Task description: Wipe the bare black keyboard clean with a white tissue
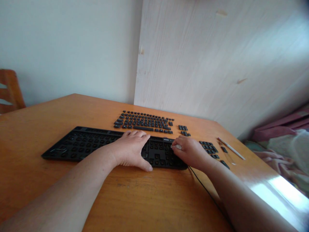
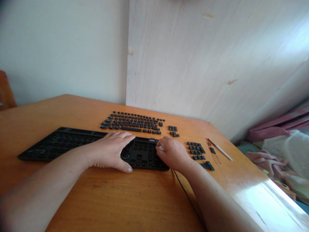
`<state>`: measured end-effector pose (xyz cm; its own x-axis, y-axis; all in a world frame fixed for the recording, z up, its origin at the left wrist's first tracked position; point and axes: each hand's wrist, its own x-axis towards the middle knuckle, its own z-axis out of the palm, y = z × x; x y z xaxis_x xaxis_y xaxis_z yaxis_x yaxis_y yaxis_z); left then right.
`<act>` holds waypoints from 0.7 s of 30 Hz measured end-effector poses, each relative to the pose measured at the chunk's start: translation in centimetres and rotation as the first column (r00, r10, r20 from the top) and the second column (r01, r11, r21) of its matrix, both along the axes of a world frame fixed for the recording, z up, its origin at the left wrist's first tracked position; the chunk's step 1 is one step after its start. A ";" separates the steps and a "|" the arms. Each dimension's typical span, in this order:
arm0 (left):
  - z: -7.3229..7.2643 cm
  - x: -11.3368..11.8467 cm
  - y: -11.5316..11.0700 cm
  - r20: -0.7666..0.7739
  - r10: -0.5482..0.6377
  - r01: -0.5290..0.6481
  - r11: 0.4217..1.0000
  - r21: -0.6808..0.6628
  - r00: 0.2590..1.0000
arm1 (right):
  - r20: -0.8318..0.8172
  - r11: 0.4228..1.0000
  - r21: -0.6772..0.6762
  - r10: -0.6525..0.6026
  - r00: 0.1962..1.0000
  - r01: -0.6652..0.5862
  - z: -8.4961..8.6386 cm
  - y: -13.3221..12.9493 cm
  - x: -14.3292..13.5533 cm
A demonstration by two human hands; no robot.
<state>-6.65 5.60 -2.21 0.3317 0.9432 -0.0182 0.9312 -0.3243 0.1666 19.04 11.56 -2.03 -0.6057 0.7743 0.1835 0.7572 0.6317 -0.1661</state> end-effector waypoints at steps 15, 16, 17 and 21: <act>0.1 0.0 -0.1 0.018 -0.004 0.004 1.000 -0.001 1.000 | 0.084 0.994 -0.084 0.080 0.993 -0.073 1.3 -2.1 0.3; 0.1 0.0 -0.1 0.017 -0.005 0.005 1.000 -0.002 1.000 | 0.083 0.992 -0.098 0.089 0.993 -0.081 1.4 -2.2 0.3; 0.1 0.0 -0.1 0.017 -0.006 0.006 1.000 -0.002 1.000 | 0.081 0.991 -0.106 0.096 0.992 -0.087 1.5 -2.3 0.3; 0.1 0.0 -0.1 0.016 -0.002 0.002 1.000 0.004 1.000 | 0.081 0.988 -0.124 0.105 0.991 -0.095 1.9 -2.8 0.4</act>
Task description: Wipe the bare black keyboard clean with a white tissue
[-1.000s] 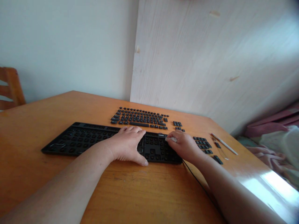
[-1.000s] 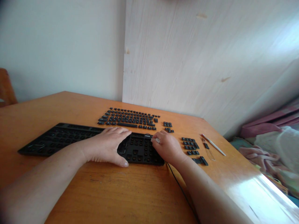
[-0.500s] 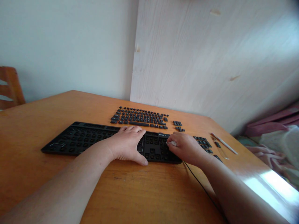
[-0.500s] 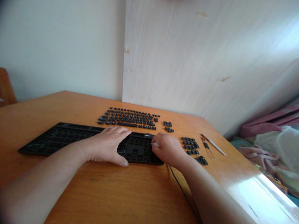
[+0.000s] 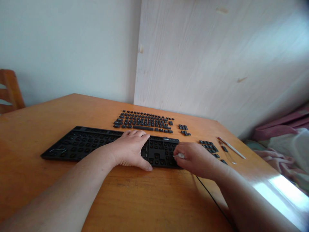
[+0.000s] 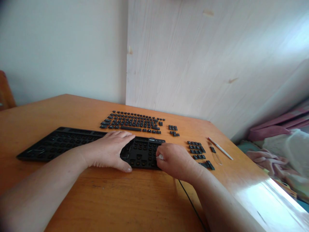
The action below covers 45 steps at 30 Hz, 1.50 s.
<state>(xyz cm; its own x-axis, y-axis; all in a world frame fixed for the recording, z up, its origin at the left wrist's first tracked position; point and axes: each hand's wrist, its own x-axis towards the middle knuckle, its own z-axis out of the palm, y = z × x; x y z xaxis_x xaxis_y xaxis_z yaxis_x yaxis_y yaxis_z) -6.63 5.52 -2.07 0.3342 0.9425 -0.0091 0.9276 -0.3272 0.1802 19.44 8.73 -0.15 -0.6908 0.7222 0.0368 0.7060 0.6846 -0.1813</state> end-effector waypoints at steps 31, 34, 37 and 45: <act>0.0 0.0 -0.1 -0.006 0.008 -0.008 1.000 0.003 1.000 | -0.344 0.985 0.092 -0.105 0.933 0.145 -3.3 3.7 -1.0; -0.1 0.1 0.0 -0.002 0.008 -0.008 1.000 0.007 1.000 | -0.302 0.984 0.111 -0.100 0.948 0.139 -3.4 3.8 -1.2; -0.2 0.1 0.0 0.003 0.017 -0.017 1.000 0.000 1.000 | -0.255 0.984 0.124 -0.090 0.963 0.125 -3.4 3.6 -1.4; -0.3 0.1 0.0 0.003 0.008 -0.008 1.000 0.005 1.000 | -0.139 0.991 0.128 -0.031 0.990 0.049 -2.5 2.8 -1.8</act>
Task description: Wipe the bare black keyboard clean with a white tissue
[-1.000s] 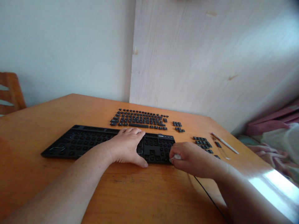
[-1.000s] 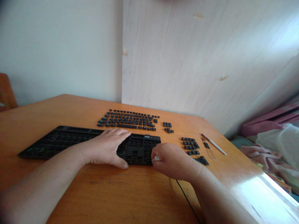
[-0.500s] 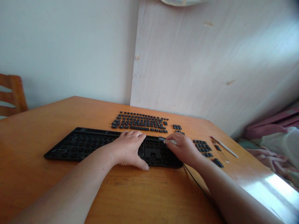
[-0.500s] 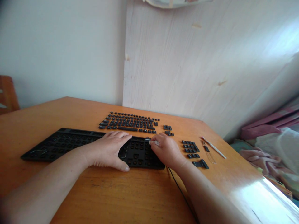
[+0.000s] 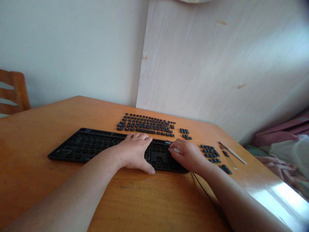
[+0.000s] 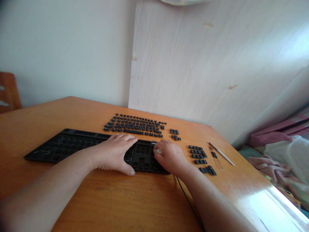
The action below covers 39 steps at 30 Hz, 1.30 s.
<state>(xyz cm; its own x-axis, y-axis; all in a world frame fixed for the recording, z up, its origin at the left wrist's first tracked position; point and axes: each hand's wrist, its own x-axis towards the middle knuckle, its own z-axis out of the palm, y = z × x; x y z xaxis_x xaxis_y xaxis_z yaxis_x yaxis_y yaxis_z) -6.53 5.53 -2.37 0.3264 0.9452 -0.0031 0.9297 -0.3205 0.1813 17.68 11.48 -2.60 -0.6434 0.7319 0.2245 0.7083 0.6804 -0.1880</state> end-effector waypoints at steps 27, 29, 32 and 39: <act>0.0 0.0 0.0 0.006 -0.007 0.007 1.000 0.004 1.000 | 0.132 0.994 -0.084 0.083 0.988 -0.072 2.0 -3.0 0.5; 0.0 0.0 0.0 0.004 -0.011 0.011 1.000 0.006 1.000 | 0.140 0.993 -0.096 0.087 0.986 -0.074 2.1 -3.2 0.5; -0.1 -0.1 0.0 0.004 -0.011 0.010 1.000 0.014 1.000 | 0.143 0.990 -0.114 0.094 0.985 -0.078 2.3 -3.6 0.5; -0.1 -0.1 0.1 0.005 -0.012 0.012 1.000 0.013 1.000 | 0.015 0.963 -0.256 0.095 0.995 -0.088 2.5 -3.0 1.3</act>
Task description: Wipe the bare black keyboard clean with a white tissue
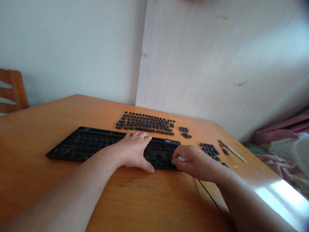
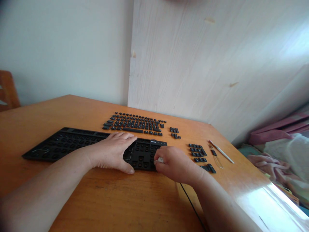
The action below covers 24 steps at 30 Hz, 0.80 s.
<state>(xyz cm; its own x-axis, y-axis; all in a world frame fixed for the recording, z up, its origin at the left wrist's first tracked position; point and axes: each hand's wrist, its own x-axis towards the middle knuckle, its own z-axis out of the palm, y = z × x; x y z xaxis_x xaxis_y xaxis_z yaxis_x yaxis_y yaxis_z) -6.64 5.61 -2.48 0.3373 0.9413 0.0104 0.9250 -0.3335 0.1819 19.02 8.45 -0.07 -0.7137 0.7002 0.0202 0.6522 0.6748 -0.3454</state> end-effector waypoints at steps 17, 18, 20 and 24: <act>0.0 0.1 0.0 -0.013 0.007 -0.007 1.000 0.007 1.000 | -0.136 1.000 -0.018 0.016 0.991 -0.018 -1.9 0.6 -0.4; 0.0 0.1 0.0 -0.013 0.006 -0.006 1.000 0.006 1.000 | -0.119 0.999 -0.017 0.025 0.993 -0.027 -1.8 0.6 -0.4; 0.0 0.1 0.0 -0.013 0.008 -0.008 1.000 0.003 1.000 | -0.078 0.999 -0.013 0.036 0.996 -0.037 -1.4 0.6 -0.2; 0.1 0.1 0.0 -0.011 0.010 -0.010 1.000 -0.012 1.000 | -0.013 1.000 0.004 0.014 1.000 -0.014 -0.8 0.5 0.1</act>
